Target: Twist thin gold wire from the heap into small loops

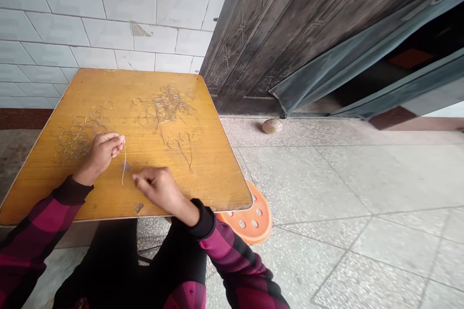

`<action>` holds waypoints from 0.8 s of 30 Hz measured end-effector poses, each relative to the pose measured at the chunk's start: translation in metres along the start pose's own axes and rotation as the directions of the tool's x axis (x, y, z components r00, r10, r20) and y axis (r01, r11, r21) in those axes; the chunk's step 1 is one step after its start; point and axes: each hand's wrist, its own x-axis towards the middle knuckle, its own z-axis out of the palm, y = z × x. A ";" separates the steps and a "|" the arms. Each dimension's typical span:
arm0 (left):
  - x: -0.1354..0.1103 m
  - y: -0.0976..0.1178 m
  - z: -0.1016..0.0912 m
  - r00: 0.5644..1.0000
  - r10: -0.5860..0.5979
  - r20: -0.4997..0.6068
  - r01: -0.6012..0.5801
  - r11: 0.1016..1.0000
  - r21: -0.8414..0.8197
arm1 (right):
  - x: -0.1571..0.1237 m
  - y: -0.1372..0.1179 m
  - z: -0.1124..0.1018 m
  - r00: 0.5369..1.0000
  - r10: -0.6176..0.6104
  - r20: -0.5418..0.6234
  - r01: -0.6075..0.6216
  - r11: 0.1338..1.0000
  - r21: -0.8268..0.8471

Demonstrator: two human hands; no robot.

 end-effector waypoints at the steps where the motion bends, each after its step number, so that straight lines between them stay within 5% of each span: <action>1: -0.002 -0.001 0.003 0.999 -0.011 0.050 0.010 1.000 0.016 | 0.002 0.002 -0.005 0.994 0.052 -0.093 -0.049 0.998 0.031; 3: -0.007 -0.004 0.008 0.992 -0.030 0.120 0.026 0.999 0.041 | 0.009 0.009 -0.008 0.979 0.127 -0.158 -0.114 0.990 0.087; 11: -0.012 -0.013 0.014 0.979 -0.049 0.196 0.052 0.999 -0.012 | 0.023 0.031 0.016 0.925 0.357 0.127 -0.376 0.818 0.436; 16: -0.012 -0.011 0.012 0.985 -0.030 0.167 0.034 0.999 -0.020 | 0.019 0.034 0.010 0.912 0.392 0.121 -0.392 0.744 0.542; 24: -0.013 -0.016 0.011 0.989 -0.008 0.146 -0.013 0.990 0.141 | 0.011 0.043 0.015 0.937 0.348 0.042 -0.326 0.819 0.472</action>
